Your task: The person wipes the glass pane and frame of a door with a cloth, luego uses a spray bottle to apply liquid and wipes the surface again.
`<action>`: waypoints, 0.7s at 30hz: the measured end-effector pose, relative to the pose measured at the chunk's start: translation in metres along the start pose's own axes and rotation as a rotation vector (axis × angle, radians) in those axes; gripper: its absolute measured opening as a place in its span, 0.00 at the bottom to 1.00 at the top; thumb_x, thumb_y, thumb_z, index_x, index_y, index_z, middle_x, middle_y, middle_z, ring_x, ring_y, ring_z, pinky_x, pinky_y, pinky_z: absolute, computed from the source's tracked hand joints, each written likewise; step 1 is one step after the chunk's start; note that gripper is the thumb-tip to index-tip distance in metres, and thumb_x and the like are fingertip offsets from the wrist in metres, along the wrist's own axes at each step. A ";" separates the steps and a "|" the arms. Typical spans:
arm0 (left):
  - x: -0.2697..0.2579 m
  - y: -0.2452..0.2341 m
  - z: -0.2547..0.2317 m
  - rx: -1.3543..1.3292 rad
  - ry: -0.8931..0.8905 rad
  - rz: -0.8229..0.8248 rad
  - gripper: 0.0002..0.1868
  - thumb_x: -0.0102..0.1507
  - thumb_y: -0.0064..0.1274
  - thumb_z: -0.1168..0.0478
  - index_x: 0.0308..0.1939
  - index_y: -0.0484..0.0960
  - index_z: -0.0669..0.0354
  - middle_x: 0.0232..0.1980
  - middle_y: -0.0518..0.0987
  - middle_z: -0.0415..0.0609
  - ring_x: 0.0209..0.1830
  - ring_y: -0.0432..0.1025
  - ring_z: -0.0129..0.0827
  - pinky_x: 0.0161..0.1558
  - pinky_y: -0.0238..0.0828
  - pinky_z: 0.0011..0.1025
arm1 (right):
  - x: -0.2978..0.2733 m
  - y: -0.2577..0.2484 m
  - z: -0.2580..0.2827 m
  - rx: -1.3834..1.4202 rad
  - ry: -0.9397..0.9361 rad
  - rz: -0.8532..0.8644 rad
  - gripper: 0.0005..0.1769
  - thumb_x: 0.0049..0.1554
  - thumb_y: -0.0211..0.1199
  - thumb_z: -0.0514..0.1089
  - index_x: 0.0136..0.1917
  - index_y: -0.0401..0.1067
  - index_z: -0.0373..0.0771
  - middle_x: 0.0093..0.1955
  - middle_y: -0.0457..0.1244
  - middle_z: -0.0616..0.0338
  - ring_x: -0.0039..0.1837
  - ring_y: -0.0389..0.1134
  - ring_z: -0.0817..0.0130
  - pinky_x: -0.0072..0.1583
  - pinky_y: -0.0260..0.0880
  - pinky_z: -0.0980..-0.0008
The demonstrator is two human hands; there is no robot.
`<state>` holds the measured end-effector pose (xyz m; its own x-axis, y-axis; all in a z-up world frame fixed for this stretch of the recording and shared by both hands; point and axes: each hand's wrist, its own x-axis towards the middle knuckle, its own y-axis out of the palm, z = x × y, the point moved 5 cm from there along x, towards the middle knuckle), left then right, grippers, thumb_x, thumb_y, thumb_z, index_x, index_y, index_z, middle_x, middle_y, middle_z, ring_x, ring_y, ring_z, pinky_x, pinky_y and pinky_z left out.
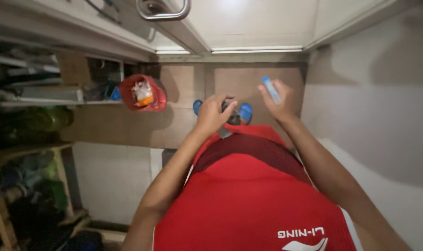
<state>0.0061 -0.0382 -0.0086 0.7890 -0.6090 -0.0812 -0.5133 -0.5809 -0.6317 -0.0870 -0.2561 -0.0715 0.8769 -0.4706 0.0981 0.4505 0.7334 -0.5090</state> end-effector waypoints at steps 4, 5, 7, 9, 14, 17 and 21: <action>-0.010 -0.010 0.008 0.007 -0.102 -0.021 0.15 0.63 0.59 0.54 0.49 0.85 0.57 0.37 0.82 0.56 0.38 0.77 0.48 0.41 0.73 0.40 | 0.022 0.050 0.004 0.070 -0.143 0.032 0.17 0.62 0.71 0.46 0.37 0.70 0.37 0.31 0.61 0.53 0.33 0.62 0.62 0.37 0.59 0.60; -0.012 -0.011 0.009 0.007 -0.110 -0.029 0.15 0.63 0.59 0.54 0.49 0.85 0.57 0.37 0.82 0.56 0.38 0.77 0.48 0.41 0.73 0.40 | 0.025 0.056 0.003 0.046 -0.162 0.034 0.17 0.61 0.72 0.46 0.36 0.70 0.37 0.31 0.62 0.52 0.33 0.62 0.62 0.37 0.59 0.60; -0.016 -0.015 0.010 -0.009 -0.093 -0.071 0.14 0.63 0.59 0.55 0.49 0.85 0.58 0.38 0.82 0.55 0.37 0.77 0.47 0.41 0.73 0.40 | 0.028 0.059 0.002 0.070 -0.182 0.022 0.17 0.61 0.72 0.46 0.37 0.70 0.37 0.31 0.61 0.52 0.33 0.62 0.62 0.37 0.59 0.60; -0.017 -0.016 0.011 -0.018 -0.077 -0.089 0.14 0.63 0.59 0.55 0.49 0.85 0.58 0.39 0.82 0.55 0.38 0.77 0.47 0.41 0.73 0.40 | 0.029 0.052 0.000 0.087 -0.196 -0.001 0.16 0.61 0.71 0.46 0.37 0.70 0.36 0.31 0.61 0.52 0.33 0.62 0.62 0.37 0.59 0.60; -0.013 -0.006 0.020 0.000 -0.103 -0.015 0.14 0.64 0.59 0.55 0.50 0.85 0.57 0.37 0.82 0.56 0.37 0.77 0.48 0.41 0.72 0.41 | 0.014 0.003 -0.021 -0.022 0.105 -0.041 0.15 0.63 0.68 0.48 0.41 0.73 0.37 0.31 0.63 0.54 0.32 0.63 0.65 0.36 0.60 0.61; -0.004 0.001 0.016 0.031 -0.039 -0.001 0.14 0.64 0.59 0.54 0.50 0.86 0.57 0.40 0.83 0.56 0.40 0.78 0.48 0.43 0.73 0.41 | 0.000 -0.026 -0.034 -0.109 0.141 -0.167 0.16 0.64 0.69 0.48 0.40 0.72 0.35 0.31 0.62 0.52 0.33 0.62 0.65 0.38 0.60 0.60; 0.007 0.011 0.006 0.045 -0.033 0.057 0.15 0.64 0.59 0.53 0.49 0.86 0.58 0.41 0.83 0.57 0.41 0.78 0.50 0.43 0.73 0.42 | -0.028 -0.062 -0.070 -0.057 0.358 -0.308 0.20 0.66 0.70 0.48 0.39 0.69 0.35 0.32 0.59 0.53 0.35 0.57 0.68 0.39 0.60 0.60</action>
<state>0.0083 -0.0453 -0.0206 0.7703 -0.6215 -0.1428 -0.5424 -0.5208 -0.6592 -0.1515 -0.3222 -0.1023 0.5870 -0.8084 -0.0438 0.6616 0.5102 -0.5496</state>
